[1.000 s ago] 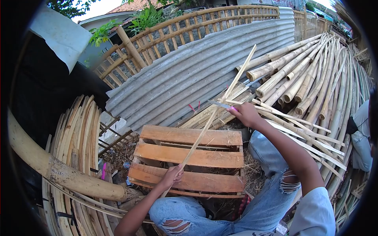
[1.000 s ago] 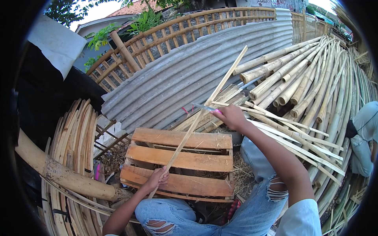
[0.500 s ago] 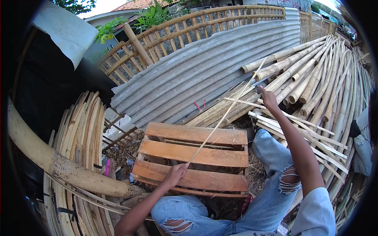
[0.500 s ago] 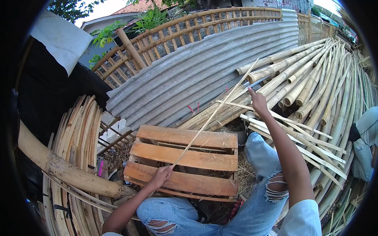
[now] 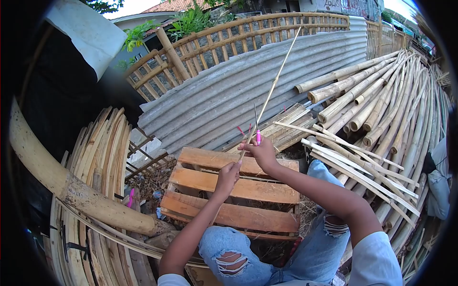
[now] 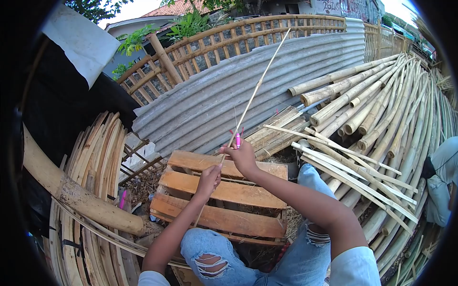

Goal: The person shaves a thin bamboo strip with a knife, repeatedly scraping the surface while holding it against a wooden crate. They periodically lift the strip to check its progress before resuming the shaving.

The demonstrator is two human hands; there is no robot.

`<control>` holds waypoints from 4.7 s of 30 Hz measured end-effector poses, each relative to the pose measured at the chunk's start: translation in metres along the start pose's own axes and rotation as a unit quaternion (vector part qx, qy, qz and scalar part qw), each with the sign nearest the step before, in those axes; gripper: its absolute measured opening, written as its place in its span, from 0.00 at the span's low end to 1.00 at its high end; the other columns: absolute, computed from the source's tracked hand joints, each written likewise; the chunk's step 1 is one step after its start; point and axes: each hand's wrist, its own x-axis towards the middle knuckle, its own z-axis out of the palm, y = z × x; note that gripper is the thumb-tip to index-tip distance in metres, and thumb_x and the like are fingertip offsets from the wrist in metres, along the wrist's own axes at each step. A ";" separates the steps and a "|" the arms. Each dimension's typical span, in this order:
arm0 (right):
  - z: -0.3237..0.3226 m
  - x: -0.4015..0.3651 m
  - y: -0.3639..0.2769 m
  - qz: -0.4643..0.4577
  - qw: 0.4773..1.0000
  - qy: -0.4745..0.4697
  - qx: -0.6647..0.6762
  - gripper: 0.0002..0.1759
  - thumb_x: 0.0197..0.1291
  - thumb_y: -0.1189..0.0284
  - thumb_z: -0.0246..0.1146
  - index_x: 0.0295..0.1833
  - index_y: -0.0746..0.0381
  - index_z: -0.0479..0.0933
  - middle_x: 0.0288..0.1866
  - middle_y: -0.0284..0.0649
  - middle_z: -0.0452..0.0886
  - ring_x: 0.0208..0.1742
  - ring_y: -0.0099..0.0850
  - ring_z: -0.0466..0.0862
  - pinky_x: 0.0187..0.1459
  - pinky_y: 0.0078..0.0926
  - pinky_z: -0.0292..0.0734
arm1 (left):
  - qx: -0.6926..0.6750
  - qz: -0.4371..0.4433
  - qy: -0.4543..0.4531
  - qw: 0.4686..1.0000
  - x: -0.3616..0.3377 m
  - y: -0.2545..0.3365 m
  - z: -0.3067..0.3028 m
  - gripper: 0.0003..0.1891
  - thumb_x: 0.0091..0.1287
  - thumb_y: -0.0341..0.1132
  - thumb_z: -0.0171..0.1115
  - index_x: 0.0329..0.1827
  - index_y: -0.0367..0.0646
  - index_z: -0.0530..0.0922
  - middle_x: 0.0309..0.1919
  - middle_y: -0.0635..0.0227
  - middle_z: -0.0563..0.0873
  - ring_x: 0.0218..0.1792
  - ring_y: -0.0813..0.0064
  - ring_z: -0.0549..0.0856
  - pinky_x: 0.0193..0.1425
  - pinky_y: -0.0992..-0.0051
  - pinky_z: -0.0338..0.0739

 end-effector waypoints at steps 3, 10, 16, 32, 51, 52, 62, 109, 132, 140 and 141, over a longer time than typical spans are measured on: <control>-0.001 0.016 -0.016 -0.106 0.994 0.017 0.005 0.20 0.50 0.81 0.67 0.22 0.60 0.60 0.35 0.44 0.81 0.32 0.29 0.86 0.30 0.24 0.83 | 0.058 0.040 0.013 0.997 0.005 0.010 0.006 0.20 0.69 0.52 0.54 0.32 0.42 0.66 0.16 0.75 0.70 0.14 0.84 0.70 0.18 0.84 0.64; -0.011 0.040 -0.051 -0.195 0.978 0.069 0.001 0.20 0.49 0.81 0.68 0.21 0.62 0.61 0.35 0.46 0.81 0.31 0.27 0.85 0.29 0.23 0.82 | 0.124 0.031 -0.031 0.991 -0.015 0.014 -0.001 0.21 0.71 0.52 0.48 0.49 0.41 0.64 0.34 0.64 0.79 0.33 0.76 0.83 0.37 0.75 0.77; 0.005 0.030 -0.040 -0.212 0.976 0.030 -0.024 0.15 0.51 0.77 0.69 0.24 0.67 0.68 0.30 0.43 0.81 0.29 0.25 0.83 0.28 0.22 0.80 | 0.025 -0.012 -0.036 0.999 -0.024 -0.005 0.000 0.23 0.71 0.58 0.45 0.38 0.44 0.68 0.30 0.65 0.81 0.28 0.77 0.83 0.33 0.81 0.75; 0.013 -0.029 -0.033 -0.271 0.729 -0.249 -0.577 0.30 0.65 0.47 0.50 0.26 0.63 0.76 0.15 0.50 0.73 0.22 0.51 0.77 0.27 0.46 0.69 | -0.018 0.120 0.147 0.982 -0.045 -0.010 -0.009 0.19 0.75 0.46 0.42 0.26 0.46 0.65 0.17 0.81 0.59 0.17 0.89 0.58 0.19 0.82 0.52; -0.007 0.042 -0.039 -0.198 0.880 0.000 -0.433 0.33 0.66 0.51 0.50 0.23 0.72 0.72 0.13 0.54 0.65 0.18 0.49 0.65 0.26 0.42 0.62 | -0.088 0.039 0.095 0.991 -0.056 -0.006 -0.024 0.21 0.75 0.46 0.40 0.24 0.45 0.63 0.15 0.80 0.60 0.17 0.87 0.60 0.21 0.80 0.56; 0.002 0.033 -0.039 -0.194 0.880 -0.001 -0.434 0.33 0.66 0.51 0.50 0.23 0.72 0.72 0.13 0.54 0.65 0.18 0.49 0.65 0.26 0.42 0.62 | -0.109 0.039 0.096 0.989 -0.057 -0.003 -0.026 0.21 0.76 0.46 0.40 0.24 0.45 0.63 0.15 0.80 0.59 0.17 0.88 0.59 0.21 0.81 0.55; 0.050 -0.015 -0.001 -0.237 0.771 -0.246 -0.537 0.29 0.65 0.49 0.51 0.22 0.63 0.74 0.13 0.49 0.70 0.19 0.49 0.75 0.25 0.45 0.67 | 0.122 0.040 0.182 0.975 -0.059 -0.001 -0.040 0.25 0.75 0.48 0.38 0.35 0.33 0.73 0.23 0.51 0.77 0.28 0.52 0.78 0.37 0.58 0.70; 0.019 -0.001 -0.011 -0.179 0.814 -0.245 -0.495 0.32 0.67 0.50 0.48 0.24 0.68 0.74 0.15 0.54 0.69 0.23 0.52 0.75 0.30 0.44 0.69 | -0.043 -0.044 0.100 0.993 -0.045 -0.035 -0.031 0.24 0.75 0.49 0.41 0.25 0.40 0.67 0.14 0.71 0.66 0.16 0.76 0.67 0.23 0.73 0.65; -0.026 0.091 0.007 -0.213 0.761 -0.011 -0.613 0.34 0.67 0.46 0.44 0.27 0.65 0.78 0.19 0.53 0.76 0.26 0.53 0.79 0.30 0.49 0.72 | 0.274 -0.016 0.149 0.950 -0.071 -0.014 -0.023 0.28 0.74 0.52 0.37 0.36 0.32 0.73 0.27 0.43 0.80 0.36 0.42 0.80 0.41 0.56 0.73; -0.013 0.024 -0.004 -0.146 0.782 -0.208 -0.570 0.33 0.67 0.46 0.46 0.29 0.67 0.77 0.18 0.55 0.73 0.27 0.55 0.76 0.34 0.48 0.71 | 0.138 -0.051 0.056 0.987 -0.052 -0.024 -0.012 0.26 0.74 0.49 0.39 0.36 0.30 0.73 0.25 0.45 0.77 0.30 0.48 0.78 0.39 0.61 0.71; -0.002 0.011 0.003 -0.172 0.769 -0.252 -0.561 0.33 0.66 0.46 0.46 0.28 0.67 0.77 0.18 0.55 0.73 0.27 0.55 0.76 0.33 0.48 0.71 | 0.152 -0.049 0.070 0.985 -0.051 -0.022 -0.013 0.25 0.74 0.48 0.40 0.38 0.30 0.73 0.26 0.43 0.78 0.33 0.45 0.79 0.40 0.60 0.71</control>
